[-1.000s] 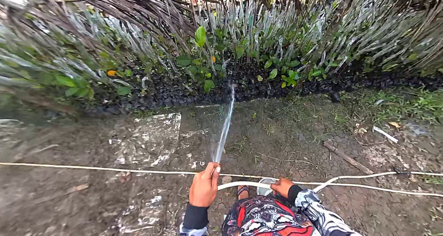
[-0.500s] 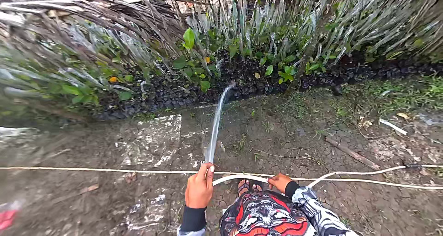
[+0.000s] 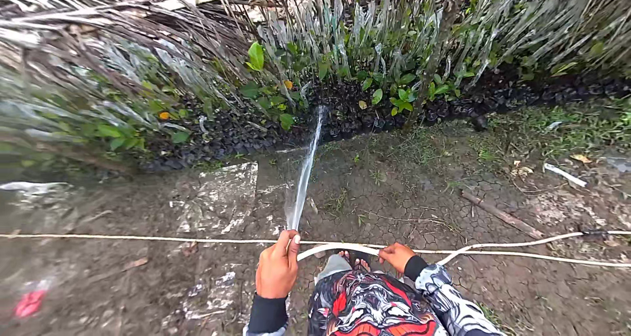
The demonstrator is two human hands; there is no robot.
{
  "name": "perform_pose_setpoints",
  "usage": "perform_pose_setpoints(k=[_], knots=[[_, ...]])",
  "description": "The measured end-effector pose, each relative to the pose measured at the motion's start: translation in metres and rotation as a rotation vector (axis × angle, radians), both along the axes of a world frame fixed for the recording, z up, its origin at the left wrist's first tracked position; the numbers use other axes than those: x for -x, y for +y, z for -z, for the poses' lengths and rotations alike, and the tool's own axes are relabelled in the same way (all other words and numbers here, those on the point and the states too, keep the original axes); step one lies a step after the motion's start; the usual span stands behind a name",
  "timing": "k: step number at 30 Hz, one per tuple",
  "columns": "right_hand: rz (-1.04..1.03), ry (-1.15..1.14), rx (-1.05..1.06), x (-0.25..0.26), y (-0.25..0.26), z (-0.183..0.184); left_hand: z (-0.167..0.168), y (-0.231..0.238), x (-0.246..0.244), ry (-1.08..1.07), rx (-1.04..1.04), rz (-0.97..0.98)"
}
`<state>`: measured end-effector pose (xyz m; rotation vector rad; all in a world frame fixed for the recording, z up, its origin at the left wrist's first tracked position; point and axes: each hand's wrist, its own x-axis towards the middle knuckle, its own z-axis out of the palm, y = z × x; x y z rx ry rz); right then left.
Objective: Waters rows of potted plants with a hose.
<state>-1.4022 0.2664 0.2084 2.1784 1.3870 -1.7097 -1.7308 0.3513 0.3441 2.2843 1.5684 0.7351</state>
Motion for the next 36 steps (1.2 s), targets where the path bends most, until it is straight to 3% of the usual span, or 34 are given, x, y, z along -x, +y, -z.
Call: perform_pose_setpoints(k=[10,30,36], knots=[[0.018,-0.003,-0.047,-0.026,-0.006,-0.006,-0.008,-0.018,-0.015,-0.011,-0.02,-0.005],[0.013,0.043,-0.082,-0.016,-0.019,-0.013,-0.023,-0.027,-0.01,0.108,0.124,-0.017],[0.009,0.05,-0.078,-0.016,-0.016,-0.004,-0.026,-0.029,-0.009,0.091,0.081,-0.027]])
